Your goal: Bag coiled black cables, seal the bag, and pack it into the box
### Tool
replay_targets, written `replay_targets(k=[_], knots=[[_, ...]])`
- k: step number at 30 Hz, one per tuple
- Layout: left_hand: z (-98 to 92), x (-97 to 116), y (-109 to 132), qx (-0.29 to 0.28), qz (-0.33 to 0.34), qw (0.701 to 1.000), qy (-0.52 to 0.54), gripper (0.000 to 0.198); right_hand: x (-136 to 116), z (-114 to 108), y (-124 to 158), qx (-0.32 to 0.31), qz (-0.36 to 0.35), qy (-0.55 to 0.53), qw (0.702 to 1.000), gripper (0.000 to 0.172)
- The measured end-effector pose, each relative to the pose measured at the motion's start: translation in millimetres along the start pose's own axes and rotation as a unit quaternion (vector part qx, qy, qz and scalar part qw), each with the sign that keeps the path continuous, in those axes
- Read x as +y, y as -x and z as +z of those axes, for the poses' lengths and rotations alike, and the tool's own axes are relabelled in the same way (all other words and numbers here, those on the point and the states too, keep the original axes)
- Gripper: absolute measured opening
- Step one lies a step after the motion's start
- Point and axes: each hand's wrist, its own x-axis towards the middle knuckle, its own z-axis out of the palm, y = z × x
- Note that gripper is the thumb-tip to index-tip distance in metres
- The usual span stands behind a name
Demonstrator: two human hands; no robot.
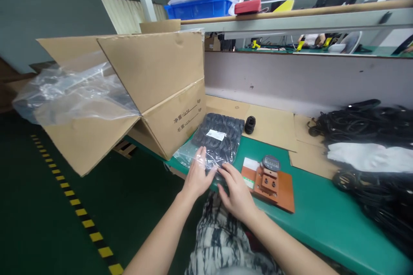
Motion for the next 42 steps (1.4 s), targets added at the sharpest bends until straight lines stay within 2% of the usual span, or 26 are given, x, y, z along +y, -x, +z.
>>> replay_targets(k=[4, 8, 13, 17, 20, 25, 32, 36, 40, 42], knots=[[-8.8, 12.3, -0.3, -0.049, 0.018, 0.997, -0.06, 0.059, 2.4, -0.6, 5.4, 0.007, 0.001, 0.054, 0.999, 0.047], [-8.8, 15.3, 0.7, -0.078, 0.038, 0.991, -0.103, 0.058, 4.8, 2.2, 4.1, 0.022, 0.008, 0.047, 0.999, 0.045], [-6.4, 3.6, 4.1, -0.037, 0.005, 0.999, -0.039, 0.064, 5.6, 3.1, 5.8, 0.042, -0.007, 0.092, 0.995, 0.047], [-7.8, -5.0, -0.1, -0.037, -0.015, 0.999, 0.02, 0.057, 3.3, 1.1, 5.3, 0.023, -0.017, 0.152, 0.988, 0.05], [-11.3, -5.3, -6.3, -0.025, -0.031, 0.998, 0.041, 0.053, 2.5, -0.4, 4.0, 0.02, -0.016, 0.157, 0.987, 0.05], [-15.3, -2.9, -9.1, -0.012, 0.016, 1.0, -0.017, 0.048, 3.1, -0.9, 4.4, 0.014, -0.008, 0.139, 0.99, 0.05], [-20.5, -10.8, -1.1, -0.141, 0.052, 0.985, -0.079, 0.055, 3.1, -0.8, 5.3, 0.01, -0.001, 0.124, 0.992, 0.048], [-23.5, -8.8, -0.8, -0.139, 0.124, 0.972, -0.146, 0.06, 3.6, 0.7, 4.8, 0.019, -0.008, 0.131, 0.991, 0.048], [-25.6, -6.9, -3.2, -0.134, 0.15, 0.963, -0.181, 0.062, 4.8, 2.5, 5.7, 0.029, -0.014, 0.138, 0.99, 0.049], [-26.2, -6.2, -4.8, -0.129, 0.185, 0.955, -0.194, 0.058, 5.8, 3.5, 6.0, 0.037, -0.015, 0.144, 0.989, 0.048]])
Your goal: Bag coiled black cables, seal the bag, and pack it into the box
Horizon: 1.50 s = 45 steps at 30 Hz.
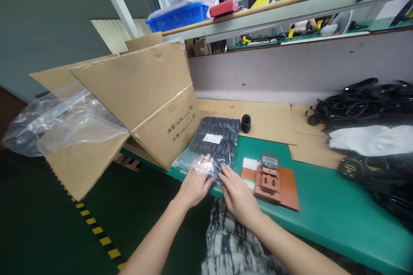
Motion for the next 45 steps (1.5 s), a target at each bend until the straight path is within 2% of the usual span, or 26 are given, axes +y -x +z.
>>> replay_targets(k=[3, 7, 13, 18, 21, 24, 26, 28, 30, 32, 34, 36, 37, 39, 41, 43, 45], knots=[[-0.2, -1.2, -4.5, 0.024, 0.044, 0.999, -0.005, 0.054, 1.4, 2.9, 0.4, 0.006, -0.005, 0.009, 1.0, 0.05], [-1.0, -5.7, -13.1, 0.034, 0.057, 0.997, 0.042, 0.051, 2.3, 5.0, 0.7, 0.016, -0.022, -0.005, 1.0, 0.052], [1.9, -14.2, -16.5, 0.04, 0.137, 0.989, -0.027, 0.051, -2.2, 3.2, -2.7, 0.001, -0.015, 0.039, 0.999, 0.056], [6.5, -18.8, -21.0, 0.035, 0.168, 0.985, -0.014, 0.05, -1.8, 10.1, -2.6, -0.007, -0.016, 0.031, 0.999, 0.057], [7.1, -17.5, -20.2, 0.025, 0.153, 0.988, -0.004, 0.057, -4.3, -1.6, -2.6, -0.039, -0.015, 0.025, 0.999, 0.054], [10.3, -16.5, -15.8, 0.05, 0.125, 0.991, 0.026, 0.066, -3.7, -33.0, -13.5, -0.1, -0.02, -0.015, 0.995, 0.055], [13.9, -16.6, -12.4, 0.078, 0.103, 0.99, 0.049, 0.071, 8.1, -56.0, -31.6, -0.148, -0.018, -0.087, 0.985, 0.056], [17.6, -15.7, -8.8, 0.112, 0.082, 0.988, 0.066, 0.076, 34.2, -71.5, -59.2, -0.15, 0.014, -0.157, 0.976, 0.058], [21.1, -12.6, -4.5, 0.154, 0.059, 0.983, 0.086, 0.078, 72.8, -76.2, -94.5, -0.142, 0.064, -0.19, 0.969, 0.063], [25.0, -7.3, 0.6, 0.198, 0.034, 0.973, 0.114, 0.075, 115.3, -71.4, -134.0, -0.161, 0.101, -0.177, 0.966, 0.079], [29.3, -1.2, 5.5, 0.249, 0.008, 0.958, 0.143, 0.069, 150.8, -60.8, -173.5, -0.243, 0.146, -0.124, 0.951, 0.097], [33.5, 3.9, 9.0, 0.291, -0.012, 0.944, 0.157, 0.064, 172.5, -47.0, -209.0, -0.346, 0.128, -0.033, 0.929, 0.111], [35.2, 5.7, 10.0, 0.305, -0.02, 0.939, 0.16, 0.063, 177.8, -39.6, -224.0, -0.398, 0.114, 0.019, 0.91, 0.111], [37.6, 7.4, 10.5, 0.317, -0.036, 0.933, 0.164, 0.062, 179.7, -24.6, -247.3, -0.465, 0.115, 0.071, 0.875, 0.1], [38.6, 7.5, 10.0, 0.319, -0.048, 0.931, 0.173, 0.061, 174.8, -11.4, -261.1, -0.518, 0.129, 0.11, 0.838, 0.075], [39.1, 6.8, 9.6, 0.318, -0.057, 0.929, 0.179, 0.061, 167.9, -1.5, -267.1, -0.555, 0.139, 0.147, 0.807, 0.053], [39.5, 6.2, 9.9, 0.314, -0.064, 0.929, 0.184, 0.061, 161.9, 5.1, -268.2, -0.575, 0.144, 0.171, 0.787, 0.043]])
